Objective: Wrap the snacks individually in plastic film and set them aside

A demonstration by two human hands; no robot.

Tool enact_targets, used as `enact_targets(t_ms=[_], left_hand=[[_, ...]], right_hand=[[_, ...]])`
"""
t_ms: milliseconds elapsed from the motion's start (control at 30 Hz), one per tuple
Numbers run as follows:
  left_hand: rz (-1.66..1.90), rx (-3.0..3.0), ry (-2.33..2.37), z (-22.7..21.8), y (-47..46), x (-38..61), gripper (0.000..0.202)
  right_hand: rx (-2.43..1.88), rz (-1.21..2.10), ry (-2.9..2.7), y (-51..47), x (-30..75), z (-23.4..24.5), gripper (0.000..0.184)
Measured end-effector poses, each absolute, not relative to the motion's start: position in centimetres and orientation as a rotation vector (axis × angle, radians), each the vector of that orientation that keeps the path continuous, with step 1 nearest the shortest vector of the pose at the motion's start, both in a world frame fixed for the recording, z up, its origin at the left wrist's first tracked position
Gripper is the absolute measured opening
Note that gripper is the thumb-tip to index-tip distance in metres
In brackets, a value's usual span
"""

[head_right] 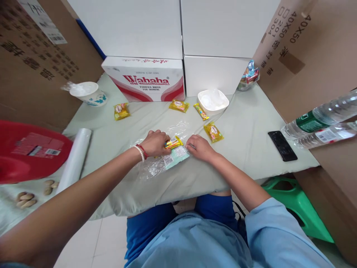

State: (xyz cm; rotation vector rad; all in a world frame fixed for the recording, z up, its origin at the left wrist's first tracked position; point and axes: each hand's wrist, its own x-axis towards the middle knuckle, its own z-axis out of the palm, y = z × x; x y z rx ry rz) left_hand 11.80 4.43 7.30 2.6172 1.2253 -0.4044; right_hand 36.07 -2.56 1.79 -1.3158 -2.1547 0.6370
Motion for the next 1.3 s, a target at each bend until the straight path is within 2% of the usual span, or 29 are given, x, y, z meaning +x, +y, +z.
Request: enact_targets(t_ms=[267,400,467,667,900,1100,1300], left_hand=[[-0.273,2.417,1.198,7.8,3.5,11.8,0.034],[-0.127,2.314,1.251,7.1,3.2,11.6,0.055],[-0.176,2.323,1.267,7.0,3.1,11.7,0.059],[-0.357,2.418,1.271,6.8,2.7,12.5,0.032],[-0.313,2.485,1.365,7.6,1.1,13.0,0.053],[-0.227,2.381,1.451,9.3,-0.6,14.0,0.044],[-0.127,2.374,1.447,7.2,-2.0,14.1,0.04]], right_hand=[[-1.206,0.618,-2.133,-3.2,35.8,2.0,0.017],[-1.211,0.633,-2.117,-3.3,35.8,2.1,0.018],[-1.217,0.653,-2.114,-3.4,35.8,2.1,0.019],[-1.241,0.7,-2.085,-3.7,35.6,1.8,0.018],[-1.227,0.676,-2.097,-3.9,35.7,1.5,0.018],[-1.148,0.595,-2.072,-4.5,35.7,1.9,0.02],[-1.07,0.353,-1.97,-5.2,35.9,2.7,0.015]])
